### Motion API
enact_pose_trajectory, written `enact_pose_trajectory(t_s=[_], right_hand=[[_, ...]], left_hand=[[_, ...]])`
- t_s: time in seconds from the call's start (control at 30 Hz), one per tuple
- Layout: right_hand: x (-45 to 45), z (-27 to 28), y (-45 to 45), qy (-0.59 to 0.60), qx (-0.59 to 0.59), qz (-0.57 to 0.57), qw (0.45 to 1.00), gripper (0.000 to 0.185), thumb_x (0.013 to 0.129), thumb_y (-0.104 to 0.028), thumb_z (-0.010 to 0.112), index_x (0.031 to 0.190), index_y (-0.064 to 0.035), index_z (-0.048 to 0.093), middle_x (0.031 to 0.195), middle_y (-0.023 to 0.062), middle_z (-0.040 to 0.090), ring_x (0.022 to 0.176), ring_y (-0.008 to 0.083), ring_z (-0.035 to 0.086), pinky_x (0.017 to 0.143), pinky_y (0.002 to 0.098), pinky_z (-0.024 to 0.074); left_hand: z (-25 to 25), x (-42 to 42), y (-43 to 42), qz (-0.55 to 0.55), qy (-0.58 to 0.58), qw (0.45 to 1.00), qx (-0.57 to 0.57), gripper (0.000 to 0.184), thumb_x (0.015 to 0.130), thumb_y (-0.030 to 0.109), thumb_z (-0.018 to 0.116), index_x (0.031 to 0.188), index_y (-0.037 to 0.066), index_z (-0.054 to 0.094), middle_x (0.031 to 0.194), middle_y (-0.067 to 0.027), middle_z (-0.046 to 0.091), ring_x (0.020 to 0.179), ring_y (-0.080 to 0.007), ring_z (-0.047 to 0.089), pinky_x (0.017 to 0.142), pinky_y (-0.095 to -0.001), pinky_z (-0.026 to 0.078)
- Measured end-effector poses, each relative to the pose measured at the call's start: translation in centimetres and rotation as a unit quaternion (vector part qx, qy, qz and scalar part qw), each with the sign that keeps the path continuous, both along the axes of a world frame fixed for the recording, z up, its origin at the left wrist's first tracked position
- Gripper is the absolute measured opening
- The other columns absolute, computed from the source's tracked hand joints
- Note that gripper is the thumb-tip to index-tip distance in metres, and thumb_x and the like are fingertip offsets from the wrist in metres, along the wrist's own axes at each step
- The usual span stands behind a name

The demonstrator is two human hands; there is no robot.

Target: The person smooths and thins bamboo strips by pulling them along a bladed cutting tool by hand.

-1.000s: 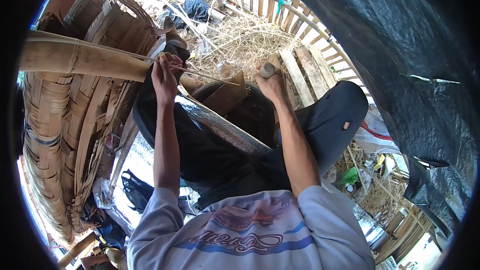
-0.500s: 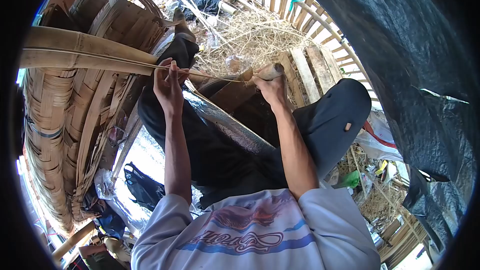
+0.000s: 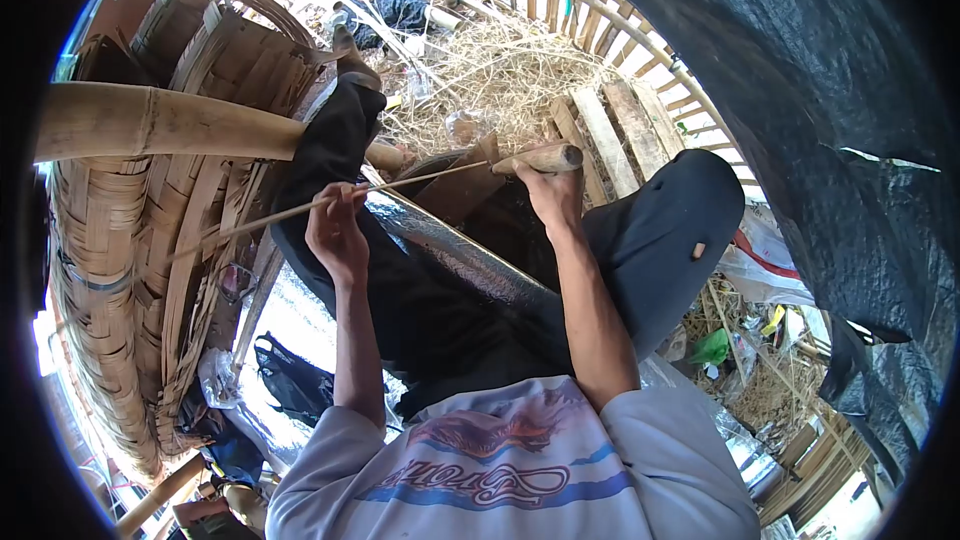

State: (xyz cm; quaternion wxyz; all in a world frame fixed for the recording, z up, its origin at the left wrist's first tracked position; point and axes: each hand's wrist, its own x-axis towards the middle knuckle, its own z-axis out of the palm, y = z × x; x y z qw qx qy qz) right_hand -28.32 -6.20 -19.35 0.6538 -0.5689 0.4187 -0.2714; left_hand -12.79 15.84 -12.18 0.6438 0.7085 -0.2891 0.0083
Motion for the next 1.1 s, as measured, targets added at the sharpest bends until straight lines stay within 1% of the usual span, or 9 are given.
enact_pose_trajectory(t_s=[0.1, 0.17, 0.33, 0.6, 0.67, 0.73, 0.8, 1.07, 1.1], right_hand=[[0.1, 1.6, 2.1, 0.010, -0.070, 0.042, 0.997, 0.029, 0.075, -0.006, 0.076, 0.096, 0.0004, 0.058, 0.099, 0.0120, 0.067, 0.085, 0.0186, 0.066, 0.077, 0.0309, 0.0530], [0.1, 3.4, 3.9, -0.004, -0.099, 0.070, 0.993, 0.028, 0.077, -0.003, 0.074, 0.096, -0.0004, 0.053, 0.101, 0.0134, 0.067, 0.090, 0.0208, 0.066, 0.079, 0.0316, 0.0533], [-0.5, -0.3, 5.2, -0.009, -0.134, 0.082, 0.987, 0.027, 0.076, 0.000, 0.072, 0.095, -0.0028, 0.053, 0.100, 0.0133, 0.068, 0.092, 0.0214, 0.066, 0.080, 0.0325, 0.0530], [0.2, 0.6, 5.0, -0.002, -0.133, 0.107, 0.985, 0.027, 0.075, -0.001, 0.072, 0.095, -0.0050, 0.053, 0.100, 0.0131, 0.069, 0.092, 0.0251, 0.067, 0.079, 0.0354, 0.0533], [0.5, 0.0, 4.8, 0.061, -0.227, 0.115, 0.965, 0.029, 0.074, -0.001, 0.072, 0.096, -0.0062, 0.053, 0.101, 0.0124, 0.069, 0.094, 0.0285, 0.068, 0.079, 0.0362, 0.0536], [0.8, -0.3, 4.7, 0.076, -0.214, 0.107, 0.968, 0.031, 0.073, -0.001, 0.072, 0.097, -0.0067, 0.053, 0.100, 0.0121, 0.069, 0.095, 0.0310, 0.067, 0.079, 0.0372, 0.0536], [1.1, 0.1, 4.4, 0.071, -0.185, 0.109, 0.974, 0.024, 0.074, 0.003, 0.071, 0.091, -0.0031, 0.054, 0.100, 0.0134, 0.069, 0.094, 0.0223, 0.067, 0.082, 0.0340, 0.0529], [1.4, -0.5, 3.7, 0.026, -0.132, 0.100, 0.986, 0.024, 0.075, -0.004, 0.071, 0.092, -0.0036, 0.055, 0.098, 0.0134, 0.070, 0.090, 0.0258, 0.068, 0.077, 0.0366, 0.0534], [1.4, -0.1, 3.6, 0.039, -0.168, 0.117, 0.978, 0.026, 0.074, -0.004, 0.072, 0.093, -0.0044, 0.055, 0.097, 0.0130, 0.070, 0.088, 0.0279, 0.068, 0.076, 0.0377, 0.0533]], left_hand=[[0.1, -2.7, 2.3, 0.083, -0.027, 0.995, 0.047, 0.011, 0.094, 0.003, 0.055, 0.098, -0.007, 0.055, 0.097, -0.0122, 0.061, 0.091, -0.0223, 0.067, 0.080, -0.0326, 0.058], [0.0, -4.8, 3.0, 0.132, 0.020, 0.990, 0.053, 0.004, 0.091, 0.000, 0.060, 0.092, -0.003, 0.059, 0.091, -0.0134, 0.061, 0.083, -0.0220, 0.068, 0.073, -0.0292, 0.058], [-0.5, -7.9, 3.9, 0.163, 0.051, 0.985, 0.041, 0.005, 0.092, 0.001, 0.058, 0.093, -0.004, 0.058, 0.089, -0.0116, 0.058, 0.086, -0.0237, 0.068, 0.076, -0.0315, 0.059], [-0.5, -7.5, 3.7, 0.154, 0.068, 0.985, 0.033, 0.005, 0.093, -0.003, 0.052, 0.097, -0.006, 0.054, 0.094, -0.0115, 0.054, 0.090, -0.0248, 0.068, 0.079, -0.0340, 0.060], [-0.5, -7.6, 3.8, 0.154, 0.077, 0.985, 0.024, 0.005, 0.093, -0.003, 0.052, 0.097, -0.006, 0.054, 0.094, -0.0115, 0.054, 0.090, -0.0251, 0.067, 0.079, -0.0344, 0.060], [-0.6, -7.5, 3.7, 0.154, 0.086, 0.984, 0.009, 0.005, 0.093, -0.003, 0.052, 0.097, -0.006, 0.054, 0.094, -0.0116, 0.054, 0.091, -0.0253, 0.067, 0.080, -0.0348, 0.060], [-0.6, -7.3, 3.8, 0.162, 0.080, 0.983, 0.025, 0.006, 0.093, -0.003, 0.052, 0.098, -0.006, 0.054, 0.095, -0.0115, 0.054, 0.092, -0.0260, 0.067, 0.080, -0.0351, 0.060], [-0.3, -7.3, 3.7, 0.173, 0.114, 0.978, 0.008, 0.007, 0.094, -0.002, 0.052, 0.097, -0.008, 0.054, 0.095, -0.0121, 0.055, 0.094, -0.0271, 0.067, 0.080, -0.0344, 0.060], [-0.4, -7.2, 3.8, 0.166, 0.106, 0.980, 0.010, 0.007, 0.094, -0.001, 0.052, 0.097, -0.007, 0.053, 0.096, -0.0121, 0.055, 0.094, -0.0271, 0.067, 0.081, -0.0346, 0.060]])
